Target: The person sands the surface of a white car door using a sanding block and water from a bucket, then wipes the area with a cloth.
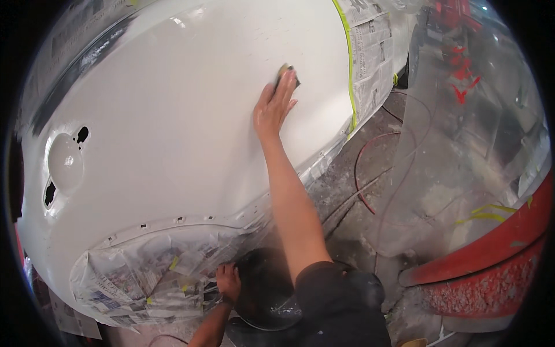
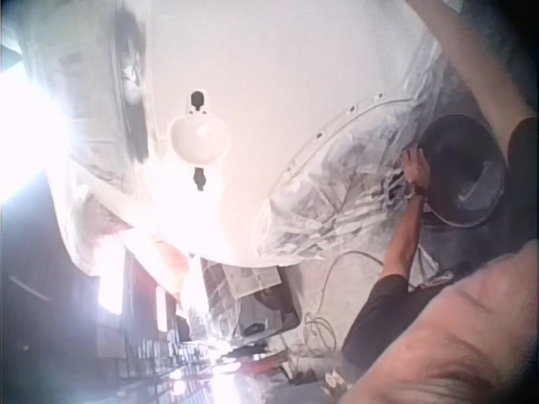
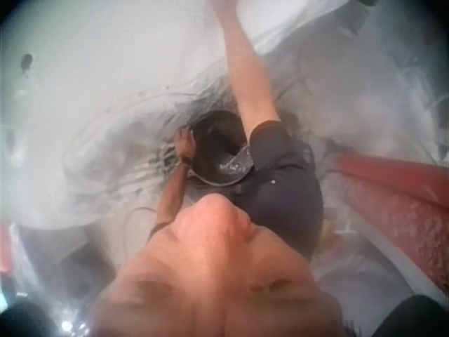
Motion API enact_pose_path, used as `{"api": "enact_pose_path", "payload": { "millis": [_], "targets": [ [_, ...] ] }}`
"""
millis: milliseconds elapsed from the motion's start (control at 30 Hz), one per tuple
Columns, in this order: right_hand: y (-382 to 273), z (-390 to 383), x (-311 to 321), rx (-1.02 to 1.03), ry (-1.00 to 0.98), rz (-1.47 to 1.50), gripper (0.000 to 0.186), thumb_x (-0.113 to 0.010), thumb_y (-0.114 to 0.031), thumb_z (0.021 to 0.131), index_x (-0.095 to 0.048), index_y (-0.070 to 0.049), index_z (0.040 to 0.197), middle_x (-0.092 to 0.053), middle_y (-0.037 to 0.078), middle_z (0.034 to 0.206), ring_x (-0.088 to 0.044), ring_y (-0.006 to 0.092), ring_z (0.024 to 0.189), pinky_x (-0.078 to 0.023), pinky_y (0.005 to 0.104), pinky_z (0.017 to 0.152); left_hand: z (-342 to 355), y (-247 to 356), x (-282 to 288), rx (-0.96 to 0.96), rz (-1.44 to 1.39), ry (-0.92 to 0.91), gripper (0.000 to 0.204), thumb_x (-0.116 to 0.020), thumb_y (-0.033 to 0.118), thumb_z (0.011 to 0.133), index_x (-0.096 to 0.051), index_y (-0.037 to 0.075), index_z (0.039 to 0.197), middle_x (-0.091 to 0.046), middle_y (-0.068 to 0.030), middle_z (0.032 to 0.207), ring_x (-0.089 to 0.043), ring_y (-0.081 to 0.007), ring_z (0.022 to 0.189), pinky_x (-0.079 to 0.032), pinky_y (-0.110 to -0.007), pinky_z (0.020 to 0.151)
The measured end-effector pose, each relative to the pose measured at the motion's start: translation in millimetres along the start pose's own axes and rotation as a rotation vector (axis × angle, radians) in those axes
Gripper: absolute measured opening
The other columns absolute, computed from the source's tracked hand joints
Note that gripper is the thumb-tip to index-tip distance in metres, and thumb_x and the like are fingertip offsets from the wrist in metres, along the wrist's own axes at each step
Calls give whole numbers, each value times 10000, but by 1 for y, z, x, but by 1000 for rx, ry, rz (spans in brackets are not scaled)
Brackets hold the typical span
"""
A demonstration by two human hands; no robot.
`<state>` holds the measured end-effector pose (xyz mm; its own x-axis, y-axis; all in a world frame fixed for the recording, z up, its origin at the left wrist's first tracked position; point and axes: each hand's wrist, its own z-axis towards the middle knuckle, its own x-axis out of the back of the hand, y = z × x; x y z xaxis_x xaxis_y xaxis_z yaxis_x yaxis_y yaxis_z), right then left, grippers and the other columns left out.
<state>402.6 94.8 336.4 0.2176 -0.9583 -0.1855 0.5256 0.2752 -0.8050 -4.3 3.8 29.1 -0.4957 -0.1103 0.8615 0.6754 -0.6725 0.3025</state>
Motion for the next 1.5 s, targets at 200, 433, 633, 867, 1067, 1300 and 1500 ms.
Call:
{"api": "enact_pose_path", "payload": {
  "millis": [200, 433, 633, 867, 1067, 1300, 1500],
  "targets": [
    [-44, -189, -39, 504, -348, -10, 813, -548, -329, 997, -139, -52, 1643, -92, 191, 1715, -92, 366, 1585, -32, 690, 1202, 0, 5, -4, -36, 49, -16, 234, -653, 122, 919, -638, 43, 1138, -624, -190, 1060, -573, -409, 1007, -474, -523, 870],
    [4, -8, -1, 118, 13, -38, 662, -435, -205, 1058, -152, -29, 1630, -179, 193, 1691, -144, 374, 1572, -43, 703, 1192, 6, 1, -3, -49, 41, 8, 232, -656, 113, 909, -650, 45, 1131, -623, -195, 1064, -578, -417, 1008, -473, -526, 859],
    [-24, -139, -31, 407, -177, -95, 785, -545, -248, 995, -143, -46, 1639, -134, 169, 1711, -145, 370, 1574, -18, 695, 1196, -2, 3, -5, -5, 5, 15, 227, -665, 118, 906, -657, 52, 1123, -619, -199, 1083, -580, -427, 1010, -477, -537, 854],
    [30, 5, 16, -14, 66, 60, 585, -419, -193, 1081, -246, 7, 1603, -192, 202, 1691, -147, 359, 1574, -91, 636, 1223, -2, -1, -12, -66, 33, 5, 245, -673, 113, 898, -644, 56, 1135, -619, -192, 1085, -578, -418, 1034, -477, -533, 868],
    [-8, -155, -24, 343, -247, -1, 732, -509, -246, 1019, -166, -42, 1632, -159, 190, 1702, -97, 403, 1576, -12, 670, 1215, 1, 5, -6, -33, 23, 7, 245, -675, 87, 892, -634, 47, 1131, -615, -195, 1101, -573, -422, 1043, -472, -532, 884],
    [-34, 51, -3, 299, -56, -101, 621, -381, -267, 1096, -178, -4, 1621, -163, 192, 1698, -155, 375, 1567, -56, 662, 1211, -3, 0, -7, -9, 1, -17, 269, -680, 85, 885, -628, 44, 1146, -603, -207, 1139, -570, -426, 1055, -471, -531, 898],
    [-2, -102, -24, 565, -230, -136, 845, -562, -289, 954, -144, -13, 1635, -109, 196, 1712, -87, 393, 1581, 16, 668, 1213, -1, 1, -6, 7, -26, -1, 270, -676, 85, 888, -638, 47, 1152, -604, -202, 1122, -571, -426, 1041, -475, -529, 891]
  ]
}}
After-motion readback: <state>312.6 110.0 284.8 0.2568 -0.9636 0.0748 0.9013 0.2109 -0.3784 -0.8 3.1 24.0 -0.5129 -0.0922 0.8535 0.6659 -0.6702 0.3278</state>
